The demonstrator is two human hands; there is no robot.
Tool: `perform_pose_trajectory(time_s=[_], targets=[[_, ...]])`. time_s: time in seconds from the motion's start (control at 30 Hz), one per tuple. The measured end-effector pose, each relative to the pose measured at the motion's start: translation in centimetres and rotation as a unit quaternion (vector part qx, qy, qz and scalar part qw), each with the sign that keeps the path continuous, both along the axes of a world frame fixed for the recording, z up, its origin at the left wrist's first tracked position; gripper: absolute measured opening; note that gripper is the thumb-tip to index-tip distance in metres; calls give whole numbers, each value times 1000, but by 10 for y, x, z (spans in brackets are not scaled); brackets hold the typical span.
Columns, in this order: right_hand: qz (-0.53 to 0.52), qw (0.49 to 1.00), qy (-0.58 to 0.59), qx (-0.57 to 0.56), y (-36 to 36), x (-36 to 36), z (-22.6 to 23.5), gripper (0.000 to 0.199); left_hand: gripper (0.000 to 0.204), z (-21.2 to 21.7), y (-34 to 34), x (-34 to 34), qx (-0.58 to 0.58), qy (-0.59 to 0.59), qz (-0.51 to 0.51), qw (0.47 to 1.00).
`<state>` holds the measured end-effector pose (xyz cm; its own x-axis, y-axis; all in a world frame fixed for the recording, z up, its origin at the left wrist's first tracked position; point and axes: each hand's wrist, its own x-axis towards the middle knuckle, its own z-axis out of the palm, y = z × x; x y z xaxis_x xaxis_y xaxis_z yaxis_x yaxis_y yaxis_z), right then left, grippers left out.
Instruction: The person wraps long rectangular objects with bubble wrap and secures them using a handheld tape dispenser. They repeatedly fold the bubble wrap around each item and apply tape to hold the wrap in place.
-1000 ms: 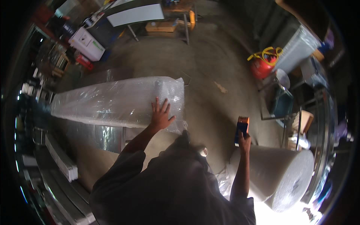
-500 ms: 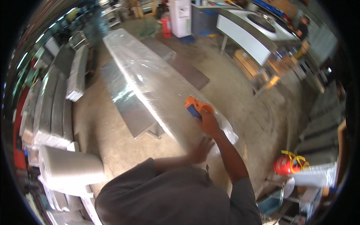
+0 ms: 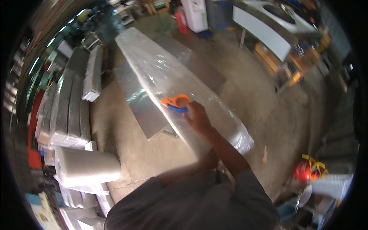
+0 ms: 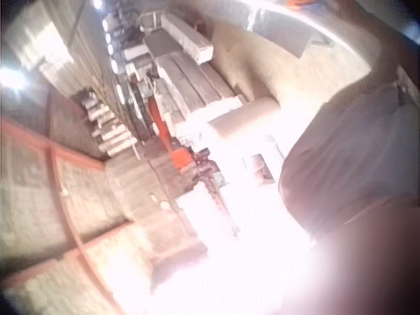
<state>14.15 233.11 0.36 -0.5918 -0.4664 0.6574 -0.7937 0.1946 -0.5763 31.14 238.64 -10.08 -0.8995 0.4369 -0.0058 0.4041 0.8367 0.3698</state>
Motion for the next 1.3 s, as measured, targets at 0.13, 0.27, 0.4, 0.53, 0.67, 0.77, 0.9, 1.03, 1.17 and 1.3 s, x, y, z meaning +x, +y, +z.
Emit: perform_pose_trajectory(time_s=[0.13, 0.27, 0.4, 0.53, 0.67, 0.77, 0.9, 1.03, 1.17, 1.3], targets=[[-261, 927, -208, -171, 163, 44, -13, 23, 89, 11, -3, -7, 16, -185, 28, 982], [-461, 745, -448, -176, 292, 106, -72, 31, 90, 35, 1, -14, -199, 8, -123, 972], [-359, 692, -600, -178, 286, 144, -129, 58, 82, 52, 9, -21, -224, 12, -163, 961], [-381, 691, -558, -258, 237, 135, -155, 53, 81, 55, 16, -21, -251, 5, -170, 953], [-319, 738, -527, -277, 256, 114, -149, 36, 80, 60, 24, -18, -262, 17, -173, 949], [-296, 745, -550, -234, 270, 123, -133, 31, 82, 70, 36, -15, -191, -6, -130, 973], [-138, 744, -565, -330, 282, 137, -130, 23, 88, 78, 57, -10, -110, 55, -98, 988], [-324, 762, -503, -248, 321, 113, -150, 30, 82, 74, 62, -14, -138, 127, -108, 976], [-422, 808, -409, 27, 347, 78, -153, 94, 63, 71, 54, -21, -148, 175, -134, 964], [-328, 850, -409, 58, 346, 50, -157, 93, 47, 80, 51, -17, -77, 158, -142, 974]])
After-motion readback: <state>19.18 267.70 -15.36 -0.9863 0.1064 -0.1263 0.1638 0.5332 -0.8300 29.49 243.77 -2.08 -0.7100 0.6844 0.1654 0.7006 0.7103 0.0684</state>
